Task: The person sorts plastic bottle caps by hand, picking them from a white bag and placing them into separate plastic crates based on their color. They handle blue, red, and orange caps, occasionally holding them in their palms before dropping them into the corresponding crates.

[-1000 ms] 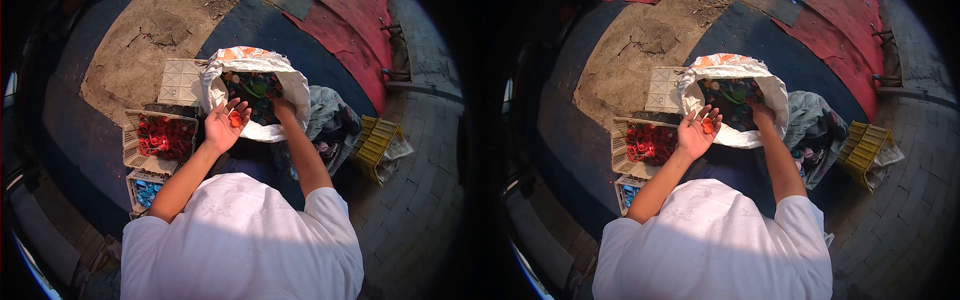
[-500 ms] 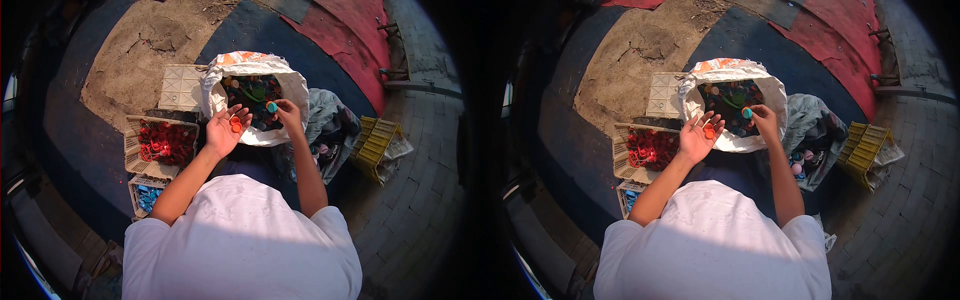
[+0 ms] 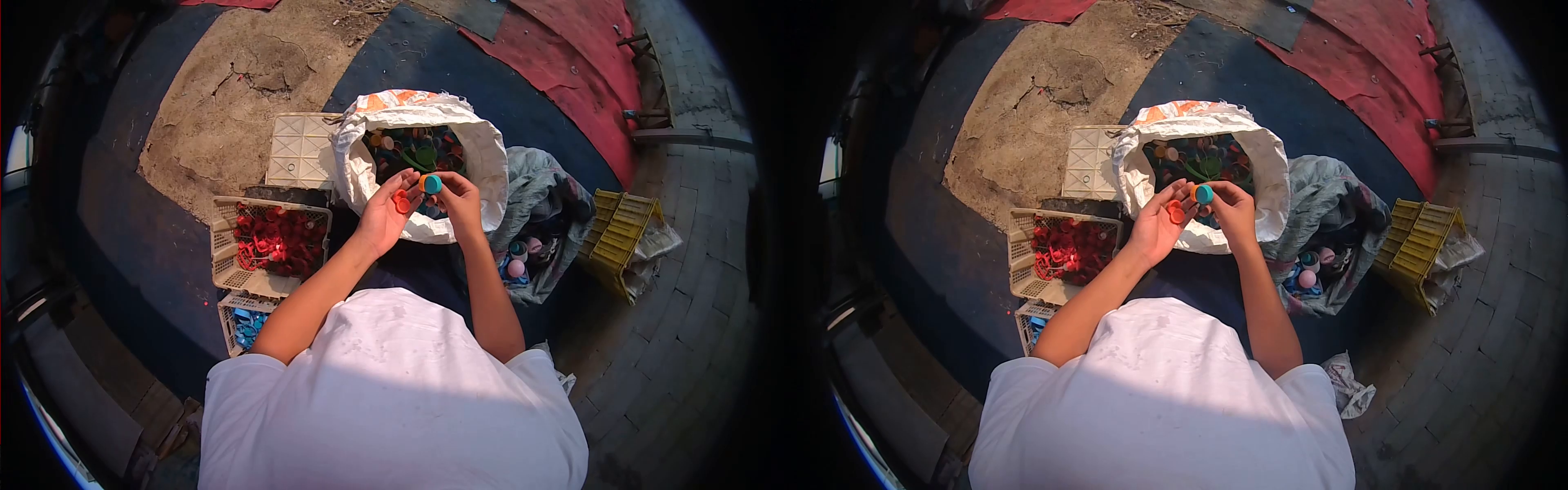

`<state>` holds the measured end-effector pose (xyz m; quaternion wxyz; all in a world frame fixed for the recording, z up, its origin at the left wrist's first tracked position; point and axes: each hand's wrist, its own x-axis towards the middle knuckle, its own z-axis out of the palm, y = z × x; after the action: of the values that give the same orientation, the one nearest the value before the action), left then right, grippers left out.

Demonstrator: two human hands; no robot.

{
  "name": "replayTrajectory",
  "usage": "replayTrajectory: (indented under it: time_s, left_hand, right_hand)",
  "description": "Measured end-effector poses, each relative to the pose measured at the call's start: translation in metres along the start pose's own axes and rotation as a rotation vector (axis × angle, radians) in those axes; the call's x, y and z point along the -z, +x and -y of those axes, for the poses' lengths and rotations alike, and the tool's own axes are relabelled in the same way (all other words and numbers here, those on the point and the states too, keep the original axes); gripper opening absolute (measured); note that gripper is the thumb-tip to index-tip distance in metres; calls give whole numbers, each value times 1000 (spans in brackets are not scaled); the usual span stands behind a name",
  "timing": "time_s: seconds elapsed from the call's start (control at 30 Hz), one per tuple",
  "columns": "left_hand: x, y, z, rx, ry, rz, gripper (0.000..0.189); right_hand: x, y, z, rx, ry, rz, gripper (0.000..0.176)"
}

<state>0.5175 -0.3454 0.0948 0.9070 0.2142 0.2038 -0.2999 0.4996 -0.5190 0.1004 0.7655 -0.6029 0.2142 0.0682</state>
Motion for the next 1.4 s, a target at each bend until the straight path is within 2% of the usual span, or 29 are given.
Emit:
replayTrajectory:
  time_s: [0.17,0.27,0.37,0.57,0.7,0.8,0.83,0.93,1.03,1.13,1.23,1.33,1.4]
  left_hand:
    - [-1,6,3,60,-70,6,30]
    - [-1,5,4,83,-38,-50,28]
    - [7,5,6,91,-42,-57,26]
    - [8,11,8,70,-124,-160,23]
    - [10,10,8,67,-165,-188,21]
    - [4,7,1,63,-197,-178,19]
    - [5,6,-2,67,-203,-166,18]
    - [3,2,-5,73,-185,-150,19]
    - [4,-1,-5,90,-190,-150,27]
    - [5,-4,-7,111,-180,-174,36]
    - [3,-7,-10,128,-178,-193,41]
    - [-3,-9,-14,139,-178,-206,43]
    - [-1,-11,-14,145,-176,-195,43]
  right_hand:
    - [-1,-8,-5,-58,-5,63,21]
    - [2,-5,-11,-134,181,26,20]
    - [-3,-9,-1,-168,234,24,18]
    - [-16,-11,-23,-143,433,-107,22]
    - [-19,-11,-28,-145,429,-133,29]
    - [-9,-5,-13,-64,401,-170,35]
    - [2,1,-14,-44,348,-182,39]
    - [42,19,-14,101,-98,-235,43]
    - [68,32,-11,193,-613,-340,39]
    - [74,36,-9,102,-869,-192,28]
    - [63,34,-18,24,-1292,-3,18]
    - [62,48,-51,-58,-1656,101,13]
    - [59,54,-66,-68,-1700,74,13]
